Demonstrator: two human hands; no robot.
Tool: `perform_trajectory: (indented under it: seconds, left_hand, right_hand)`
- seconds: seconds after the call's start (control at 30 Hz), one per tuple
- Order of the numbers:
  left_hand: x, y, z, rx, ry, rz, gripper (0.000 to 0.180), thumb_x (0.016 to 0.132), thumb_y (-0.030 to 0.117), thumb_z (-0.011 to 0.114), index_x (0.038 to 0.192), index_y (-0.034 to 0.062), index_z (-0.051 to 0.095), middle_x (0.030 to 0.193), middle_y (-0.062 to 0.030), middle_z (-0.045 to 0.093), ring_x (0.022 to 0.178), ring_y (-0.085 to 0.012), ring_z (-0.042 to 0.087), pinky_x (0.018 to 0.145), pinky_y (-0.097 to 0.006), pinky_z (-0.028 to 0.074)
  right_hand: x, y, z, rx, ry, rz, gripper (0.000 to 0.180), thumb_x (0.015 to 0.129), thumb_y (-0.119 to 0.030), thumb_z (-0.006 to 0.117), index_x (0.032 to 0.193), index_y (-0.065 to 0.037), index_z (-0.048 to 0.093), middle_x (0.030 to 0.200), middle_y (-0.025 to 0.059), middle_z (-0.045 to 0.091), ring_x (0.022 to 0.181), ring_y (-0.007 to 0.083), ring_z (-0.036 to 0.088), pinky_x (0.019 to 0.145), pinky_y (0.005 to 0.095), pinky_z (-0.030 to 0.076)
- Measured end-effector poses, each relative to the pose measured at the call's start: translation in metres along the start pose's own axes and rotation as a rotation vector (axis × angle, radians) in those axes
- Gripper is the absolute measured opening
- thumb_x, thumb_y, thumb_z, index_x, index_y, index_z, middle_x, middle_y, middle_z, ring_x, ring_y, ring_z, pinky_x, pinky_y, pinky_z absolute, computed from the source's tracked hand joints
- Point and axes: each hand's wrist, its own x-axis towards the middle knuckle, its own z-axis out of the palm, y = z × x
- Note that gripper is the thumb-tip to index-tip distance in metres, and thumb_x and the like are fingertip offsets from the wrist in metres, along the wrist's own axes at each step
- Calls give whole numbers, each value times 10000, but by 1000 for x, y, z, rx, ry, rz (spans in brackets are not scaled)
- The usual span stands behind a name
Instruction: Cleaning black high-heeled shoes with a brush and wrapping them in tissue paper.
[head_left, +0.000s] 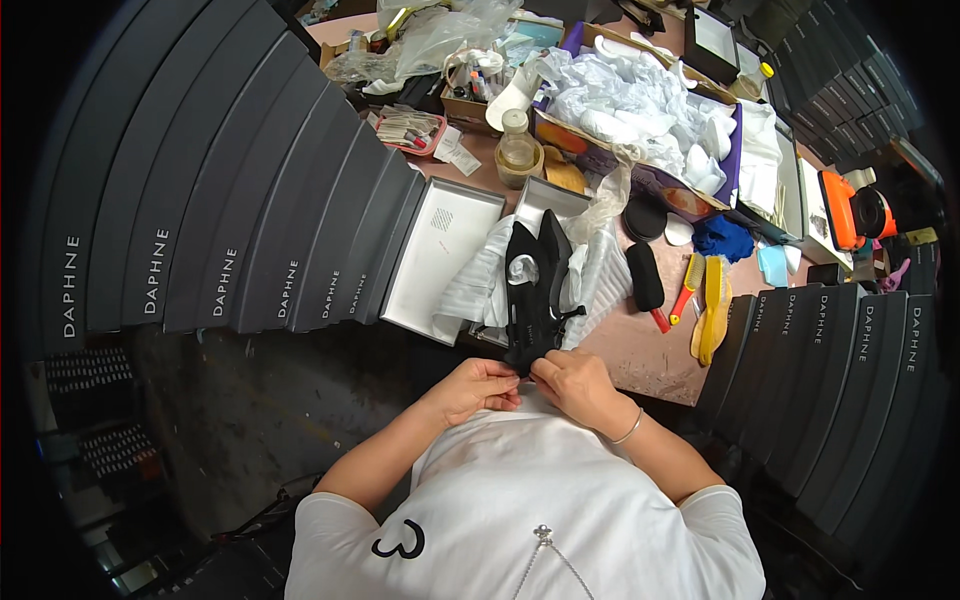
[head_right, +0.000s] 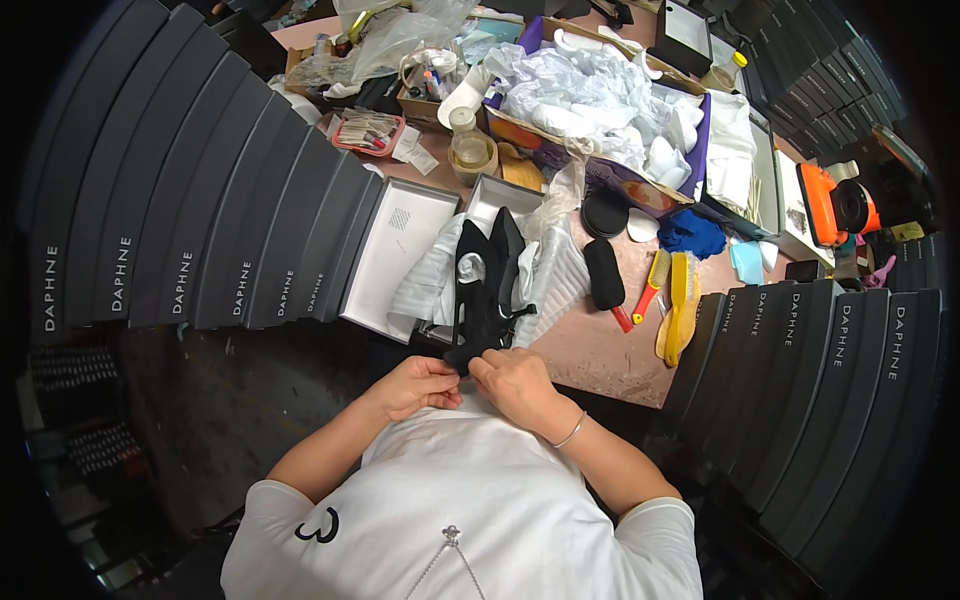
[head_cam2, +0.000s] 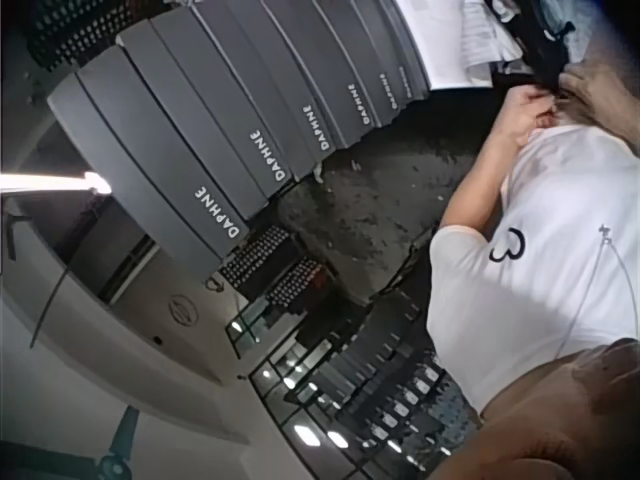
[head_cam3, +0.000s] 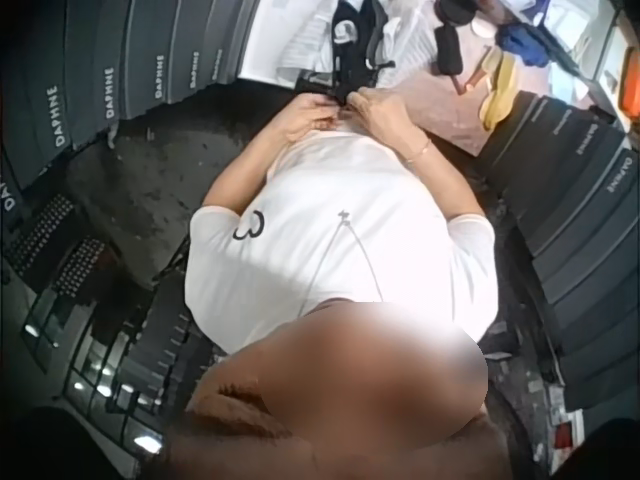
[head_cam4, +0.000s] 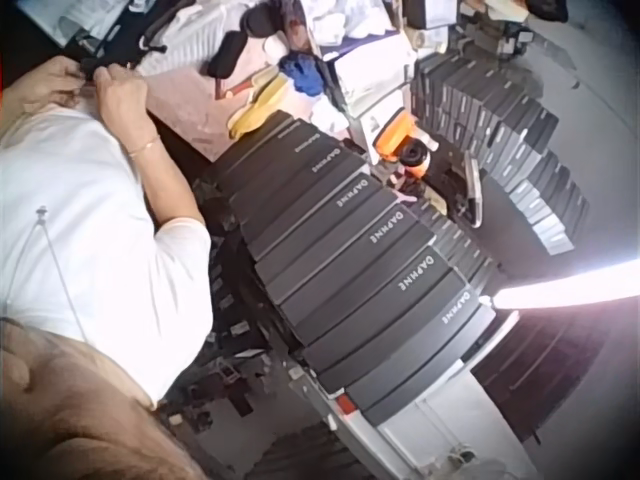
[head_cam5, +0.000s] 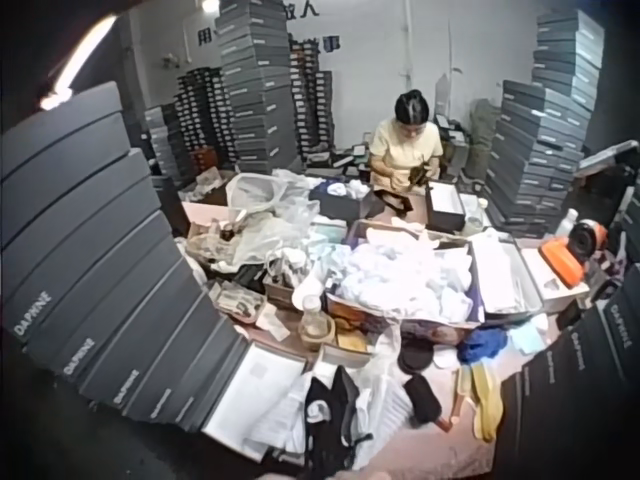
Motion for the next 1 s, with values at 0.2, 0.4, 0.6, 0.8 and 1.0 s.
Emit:
perform_trajectory:
  seconds: [0.2,0.4,0.6,0.8,1.0]
  left_hand:
    - [-12,37,16,1119,86,585,102,874,57,633,956,4,662,845,-91,621,774,-215,644,657,-326,517]
    - [-8,39,2,1216,221,836,183,864,42,601,1045,18,615,1020,-163,591,914,-293,614,755,-346,500]
    - [15,14,-20,53,-26,398,187,950,43,492,1108,-19,570,1133,-132,615,988,-204,636,944,-366,509]
    - [50,-10,-36,-375,94,359,107,950,122,504,929,37,565,993,-118,656,931,-212,662,829,-334,544]
    - [75,-35,-28,-485,322,407,149,908,165,554,941,22,581,963,-104,632,906,-213,606,830,-360,481]
  right_hand:
    - [1,-23,-27,-67,-193,145,126,854,-155,595,860,-29,608,748,134,627,652,293,653,565,417,513]
    - [-14,11,-51,-201,-196,168,119,858,-141,568,862,-33,617,751,148,638,658,328,648,563,416,501]
    - [18,37,-52,-406,84,97,146,802,-151,656,918,-62,654,913,106,620,856,299,596,691,399,465]
    - [21,-2,-35,119,-141,238,762,790,-477,705,1365,-53,441,1320,366,425,1097,487,550,918,460,484]
    - [11,10,28,91,39,311,515,730,-322,760,1085,-38,517,1062,236,549,802,418,632,665,448,539]
